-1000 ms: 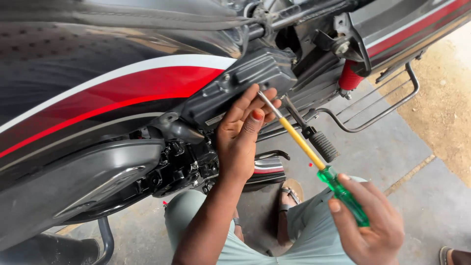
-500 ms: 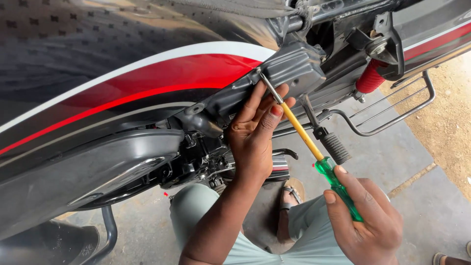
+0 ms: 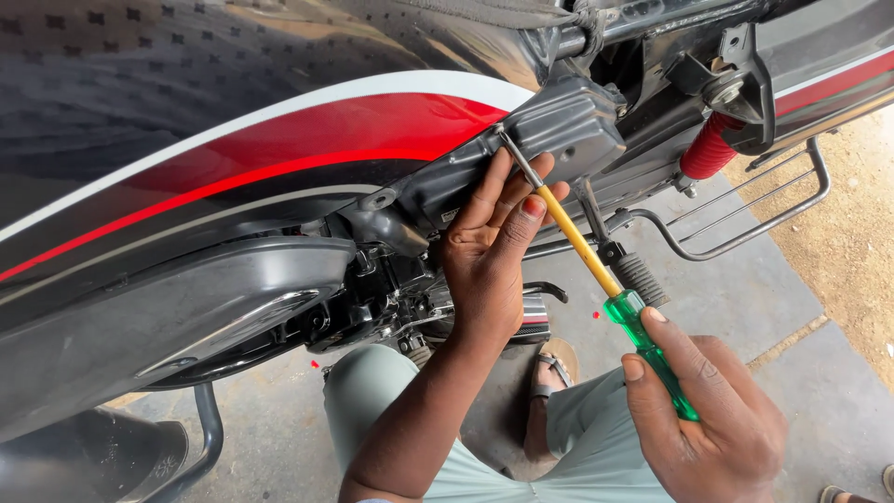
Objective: Use a screwdriver to work on a motorcycle side panel.
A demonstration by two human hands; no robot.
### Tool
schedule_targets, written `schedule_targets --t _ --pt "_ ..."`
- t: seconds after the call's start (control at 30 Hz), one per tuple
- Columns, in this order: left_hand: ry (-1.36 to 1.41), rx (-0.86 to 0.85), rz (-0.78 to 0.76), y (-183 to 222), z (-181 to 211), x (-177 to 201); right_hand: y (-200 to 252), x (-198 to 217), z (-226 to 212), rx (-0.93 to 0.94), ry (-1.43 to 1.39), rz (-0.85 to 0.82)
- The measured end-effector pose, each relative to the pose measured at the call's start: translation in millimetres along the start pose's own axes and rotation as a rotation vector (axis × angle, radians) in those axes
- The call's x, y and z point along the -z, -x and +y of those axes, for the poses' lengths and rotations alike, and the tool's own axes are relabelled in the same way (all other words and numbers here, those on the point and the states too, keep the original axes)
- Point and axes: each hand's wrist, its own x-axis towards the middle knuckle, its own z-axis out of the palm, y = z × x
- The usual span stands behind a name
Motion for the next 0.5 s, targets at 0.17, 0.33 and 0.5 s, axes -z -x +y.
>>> schedule_targets --t 0.17,0.33,0.5 --pt "0.002 -0.006 0.004 8.9 -0.6 -10.2 -4.9 6.3 -11.8 0.071 -0.007 0.004" --pt "0.148 0.05 -0.083 43.8 -31.1 -30.3 -4.1 9.8 -25.5 0.196 0.324 -0.112" --pt "0.508 0.311 -0.464 53.7 -39.2 -27.3 -14.1 1.7 -16.1 0.375 0.037 -0.128"
